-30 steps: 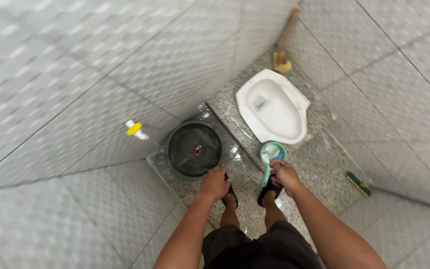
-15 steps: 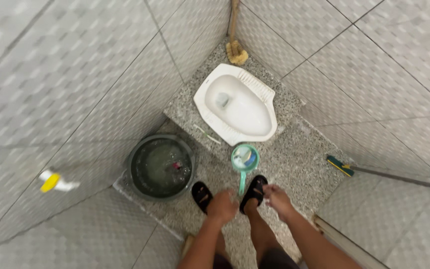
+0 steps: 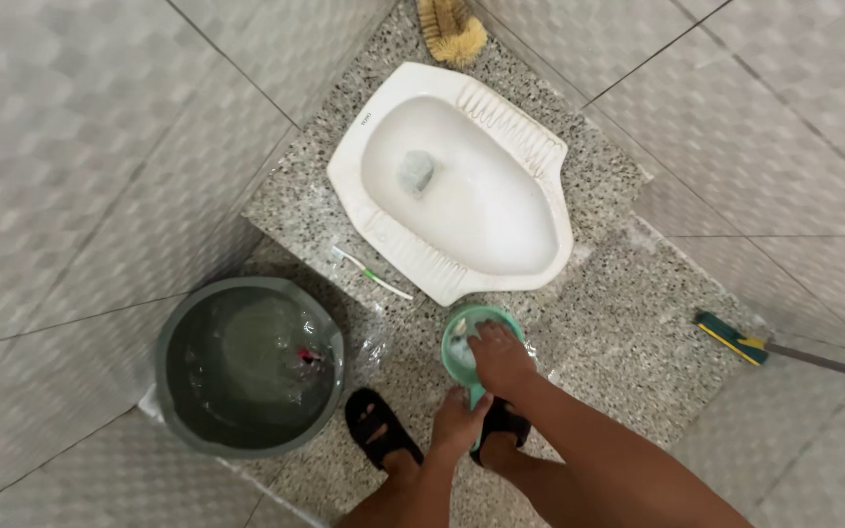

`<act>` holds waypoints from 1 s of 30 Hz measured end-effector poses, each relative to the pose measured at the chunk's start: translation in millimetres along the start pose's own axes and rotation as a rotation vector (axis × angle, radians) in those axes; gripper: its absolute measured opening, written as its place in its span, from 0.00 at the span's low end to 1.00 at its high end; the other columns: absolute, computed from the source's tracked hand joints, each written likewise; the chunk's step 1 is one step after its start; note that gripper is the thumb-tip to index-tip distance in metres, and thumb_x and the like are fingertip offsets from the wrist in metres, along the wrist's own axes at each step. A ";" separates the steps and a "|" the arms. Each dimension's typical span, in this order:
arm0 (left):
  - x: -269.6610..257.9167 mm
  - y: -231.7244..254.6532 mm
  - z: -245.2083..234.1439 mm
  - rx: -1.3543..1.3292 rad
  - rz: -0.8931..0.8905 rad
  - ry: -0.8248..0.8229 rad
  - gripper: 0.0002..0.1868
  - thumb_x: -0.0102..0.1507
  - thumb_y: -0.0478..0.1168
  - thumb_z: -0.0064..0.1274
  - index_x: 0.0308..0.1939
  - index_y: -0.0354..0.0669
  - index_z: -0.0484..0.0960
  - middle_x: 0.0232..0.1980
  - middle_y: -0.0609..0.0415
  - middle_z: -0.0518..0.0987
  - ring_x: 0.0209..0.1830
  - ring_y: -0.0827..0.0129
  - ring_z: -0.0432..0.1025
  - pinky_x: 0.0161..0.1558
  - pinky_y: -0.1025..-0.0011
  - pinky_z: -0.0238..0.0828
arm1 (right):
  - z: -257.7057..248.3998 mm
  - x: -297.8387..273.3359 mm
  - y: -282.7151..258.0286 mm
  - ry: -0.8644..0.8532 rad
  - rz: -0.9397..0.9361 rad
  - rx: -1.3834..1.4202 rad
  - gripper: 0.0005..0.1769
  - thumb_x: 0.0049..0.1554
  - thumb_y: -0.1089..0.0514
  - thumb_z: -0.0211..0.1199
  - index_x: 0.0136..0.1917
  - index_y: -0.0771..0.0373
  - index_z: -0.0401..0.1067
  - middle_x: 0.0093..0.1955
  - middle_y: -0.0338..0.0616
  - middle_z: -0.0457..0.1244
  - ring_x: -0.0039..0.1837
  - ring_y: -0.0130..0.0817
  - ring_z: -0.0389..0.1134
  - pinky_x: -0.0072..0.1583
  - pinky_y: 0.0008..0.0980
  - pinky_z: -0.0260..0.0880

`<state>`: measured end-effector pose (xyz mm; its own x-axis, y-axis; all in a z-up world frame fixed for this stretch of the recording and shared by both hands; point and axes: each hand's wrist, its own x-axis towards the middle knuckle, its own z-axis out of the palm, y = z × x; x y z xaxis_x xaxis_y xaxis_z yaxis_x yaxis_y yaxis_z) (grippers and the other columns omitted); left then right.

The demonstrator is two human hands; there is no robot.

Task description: The person cleans a tiled bathroom using a long-handled brush on the floor, then scrubs the wall tiles with a handheld brush and soapy water from a green cup. They rinse the brush in a bucket and continue scrubbing different wall sections, including the corner and grout lines.

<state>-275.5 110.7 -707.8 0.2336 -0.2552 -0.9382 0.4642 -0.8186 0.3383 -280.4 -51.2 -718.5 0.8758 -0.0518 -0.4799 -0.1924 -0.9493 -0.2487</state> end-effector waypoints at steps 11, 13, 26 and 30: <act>-42.2 64.3 -7.7 0.265 -0.141 0.295 0.31 0.65 0.63 0.41 0.45 0.39 0.85 0.48 0.37 0.83 0.50 0.43 0.78 0.54 0.50 0.74 | -50.4 -0.4 -2.3 -0.443 0.131 0.053 0.34 0.53 0.49 0.69 0.71 0.56 0.67 0.70 0.58 0.59 0.71 0.53 0.59 0.66 0.45 0.63; -84.7 97.1 -17.5 0.320 -0.128 0.324 0.30 0.63 0.62 0.42 0.46 0.42 0.86 0.49 0.36 0.83 0.51 0.43 0.78 0.56 0.51 0.73 | -84.7 -29.8 0.2 -0.321 0.116 0.063 0.33 0.53 0.53 0.67 0.71 0.55 0.67 0.66 0.57 0.62 0.69 0.53 0.60 0.64 0.46 0.65; -325.4 299.8 -67.9 0.535 0.072 0.256 0.31 0.65 0.63 0.42 0.47 0.39 0.84 0.46 0.36 0.83 0.49 0.45 0.80 0.55 0.55 0.76 | -407.1 -163.3 7.1 -0.161 0.329 0.202 0.27 0.57 0.57 0.61 0.70 0.47 0.69 0.56 0.50 0.68 0.58 0.47 0.66 0.60 0.45 0.70; -373.0 338.9 -80.9 0.522 0.188 0.336 0.30 0.65 0.62 0.44 0.43 0.38 0.85 0.42 0.35 0.83 0.46 0.44 0.80 0.53 0.54 0.76 | -465.8 -176.4 16.1 0.249 0.210 0.134 0.28 0.50 0.55 0.67 0.65 0.53 0.72 0.55 0.51 0.69 0.56 0.52 0.66 0.60 0.50 0.66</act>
<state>-136.2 -29.9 -237.3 0.5641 -0.3130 -0.7641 -0.0676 -0.9398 0.3350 -231.8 -201.9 -246.0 0.8887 -0.3313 -0.3169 -0.4218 -0.8617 -0.2821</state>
